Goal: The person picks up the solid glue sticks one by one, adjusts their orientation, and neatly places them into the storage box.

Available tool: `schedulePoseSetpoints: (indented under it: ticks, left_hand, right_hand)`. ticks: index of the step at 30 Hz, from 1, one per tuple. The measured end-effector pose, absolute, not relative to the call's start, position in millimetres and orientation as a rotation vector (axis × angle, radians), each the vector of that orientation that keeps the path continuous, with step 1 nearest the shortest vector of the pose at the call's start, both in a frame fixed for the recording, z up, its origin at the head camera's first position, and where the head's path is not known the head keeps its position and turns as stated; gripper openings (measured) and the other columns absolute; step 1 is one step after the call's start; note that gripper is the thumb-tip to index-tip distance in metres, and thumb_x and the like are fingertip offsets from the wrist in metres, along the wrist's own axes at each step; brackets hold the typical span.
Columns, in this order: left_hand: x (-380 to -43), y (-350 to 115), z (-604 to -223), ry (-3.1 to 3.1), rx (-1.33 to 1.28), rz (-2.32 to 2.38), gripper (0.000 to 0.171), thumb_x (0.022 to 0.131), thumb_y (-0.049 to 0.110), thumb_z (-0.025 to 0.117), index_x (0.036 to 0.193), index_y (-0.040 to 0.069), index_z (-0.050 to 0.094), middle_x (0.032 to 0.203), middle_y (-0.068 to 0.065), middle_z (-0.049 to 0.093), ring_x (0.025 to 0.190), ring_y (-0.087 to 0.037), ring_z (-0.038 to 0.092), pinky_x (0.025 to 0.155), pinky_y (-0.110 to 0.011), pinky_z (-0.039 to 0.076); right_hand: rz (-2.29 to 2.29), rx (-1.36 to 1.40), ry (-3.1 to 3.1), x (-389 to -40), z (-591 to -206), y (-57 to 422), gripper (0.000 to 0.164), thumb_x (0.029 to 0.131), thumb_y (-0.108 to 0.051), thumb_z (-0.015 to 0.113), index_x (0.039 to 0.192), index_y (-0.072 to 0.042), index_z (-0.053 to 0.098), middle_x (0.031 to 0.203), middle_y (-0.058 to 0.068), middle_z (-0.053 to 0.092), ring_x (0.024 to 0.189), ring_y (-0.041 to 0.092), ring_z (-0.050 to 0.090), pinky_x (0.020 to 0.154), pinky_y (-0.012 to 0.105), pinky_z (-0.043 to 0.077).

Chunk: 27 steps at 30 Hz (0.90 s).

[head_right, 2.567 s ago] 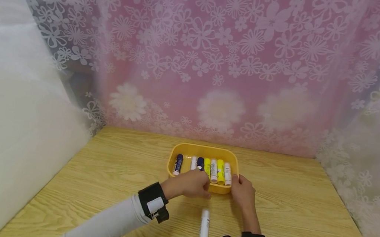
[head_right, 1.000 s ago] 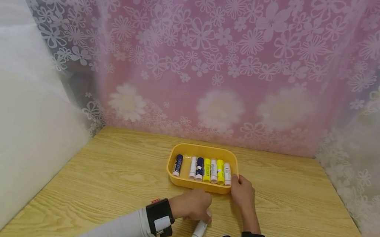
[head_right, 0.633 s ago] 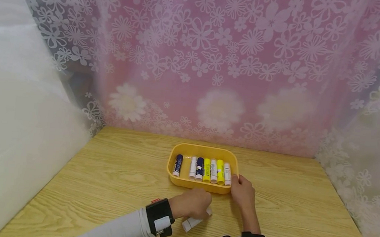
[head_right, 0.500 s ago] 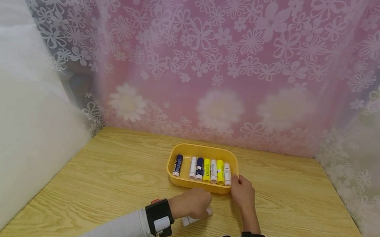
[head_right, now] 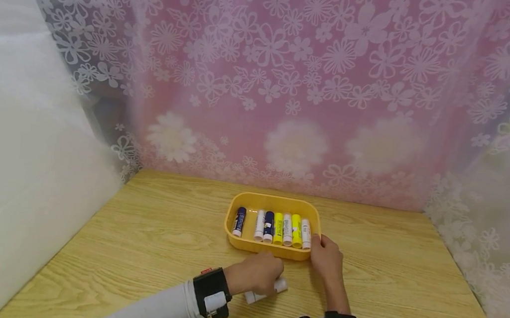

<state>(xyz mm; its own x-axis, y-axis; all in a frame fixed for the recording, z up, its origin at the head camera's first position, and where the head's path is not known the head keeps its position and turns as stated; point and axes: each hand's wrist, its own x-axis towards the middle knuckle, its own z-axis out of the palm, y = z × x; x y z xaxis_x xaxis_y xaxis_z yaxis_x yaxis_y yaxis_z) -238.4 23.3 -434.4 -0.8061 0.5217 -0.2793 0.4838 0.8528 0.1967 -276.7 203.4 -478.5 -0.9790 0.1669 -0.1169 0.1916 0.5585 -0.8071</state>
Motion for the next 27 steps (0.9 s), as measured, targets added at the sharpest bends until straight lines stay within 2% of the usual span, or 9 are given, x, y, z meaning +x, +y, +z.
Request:
schedulePoseSetpoints:
  ticks: [9,27]
  left_hand:
    - [-239.1,21.1,-437.2,2.714,0.779,0.194,0.014,0.078,0.016,0.077,0.082,0.014,0.064,0.067,0.004,0.053,0.054,-0.009,0.05,0.044,-0.021,0.043]
    - [-242.2,18.4,-442.3,2.757,0.869,0.257,0.015,0.078,0.017,0.077,0.07,0.015,0.065,0.057,0.007,0.051,0.048,-0.006,0.045,0.042,-0.019,0.037]
  right_hand:
    - [-1.417,0.32,2.747,-276.4,-477.9,202.7,0.063,0.101,-0.044,0.028,0.14,0.004,0.042,0.139,0.028,0.043,0.129,0.045,0.037,0.102,0.059,0.034]
    - [-1.433,0.307,2.74,-274.4,-475.2,201.9,0.062,0.101,-0.043,0.029,0.14,0.004,0.041,0.139,0.029,0.043,0.129,0.045,0.037,0.102,0.058,0.034]
